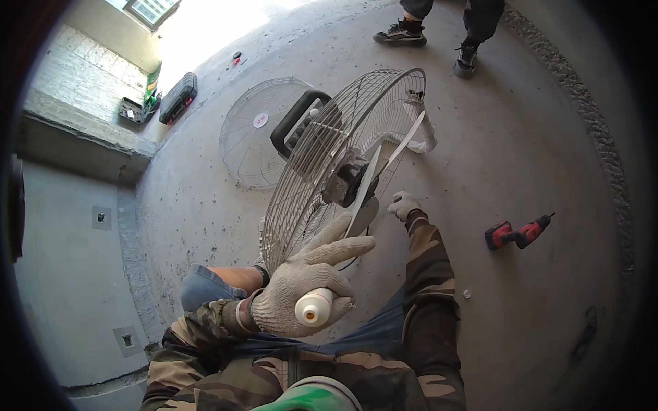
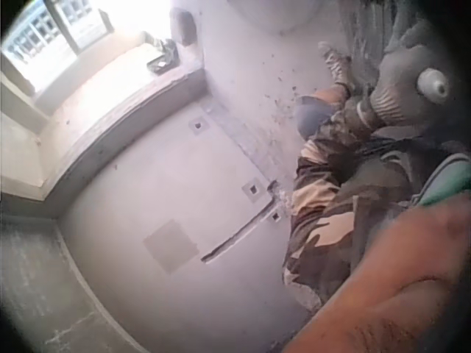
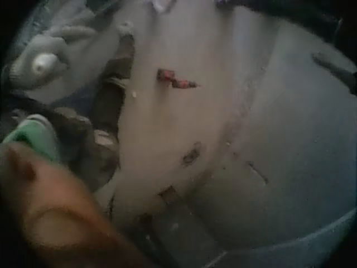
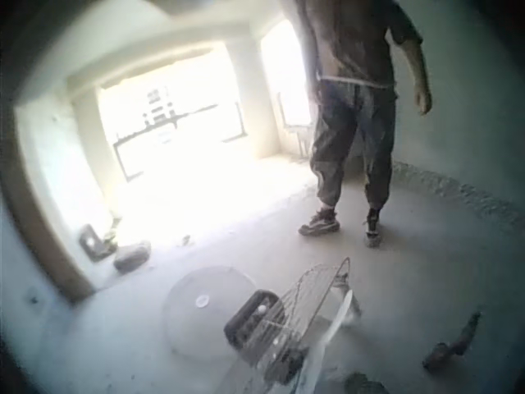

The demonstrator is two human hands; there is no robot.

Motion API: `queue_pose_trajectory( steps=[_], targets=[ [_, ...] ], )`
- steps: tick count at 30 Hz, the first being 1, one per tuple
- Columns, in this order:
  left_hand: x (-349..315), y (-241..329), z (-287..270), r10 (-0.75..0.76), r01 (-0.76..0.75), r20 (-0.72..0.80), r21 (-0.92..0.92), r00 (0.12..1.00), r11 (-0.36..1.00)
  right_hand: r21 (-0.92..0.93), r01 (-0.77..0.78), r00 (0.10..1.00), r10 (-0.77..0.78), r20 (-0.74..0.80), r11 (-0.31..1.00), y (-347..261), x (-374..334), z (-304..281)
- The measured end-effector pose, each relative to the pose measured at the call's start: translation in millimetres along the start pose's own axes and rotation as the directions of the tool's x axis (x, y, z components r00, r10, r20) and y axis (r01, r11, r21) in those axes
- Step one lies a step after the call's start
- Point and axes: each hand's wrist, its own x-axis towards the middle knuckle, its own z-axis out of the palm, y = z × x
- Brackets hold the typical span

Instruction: The person is assembling a large industrial or pedestal fan by attaching the blades and motor assembly.

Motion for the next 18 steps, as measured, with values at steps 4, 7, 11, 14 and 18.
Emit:
queue_pose_trajectory(
  steps=[4,7,11,14,18],
  targets=[
    [0.2,2.5,9.9,0.022,-0.022,0.029,-0.005,0.999,1.0,0.439,0.225,0.97,-0.156,-0.188,0.87,-50.7,-78.1,-48.2],
    [1.9,6.1,16.7,0.018,-0.018,0.009,-0.017,1.0,1.0,0.298,0.491,0.854,-0.383,-0.354,0.819,-88.6,-144.6,-59.8],
    [2.3,7.1,15.5,0.015,-0.015,-0.019,0.009,1.0,1.0,-0.146,0.813,0.485,-0.794,-0.366,0.564,-116.1,-187.3,-63.6],
    [1.4,5.3,11.4,0.01,-0.011,-0.05,-0.01,0.999,1.0,-0.376,0.819,0.4,-0.901,-0.167,0.433,-123.8,-170.3,-70.3],
    [-1.6,3.4,11.7,-0.033,0.024,-0.075,-0.125,0.997,0.992,0.195,0.742,0.661,-0.748,-0.059,0.641,-118.2,-124.4,-70.9]
  ],
)
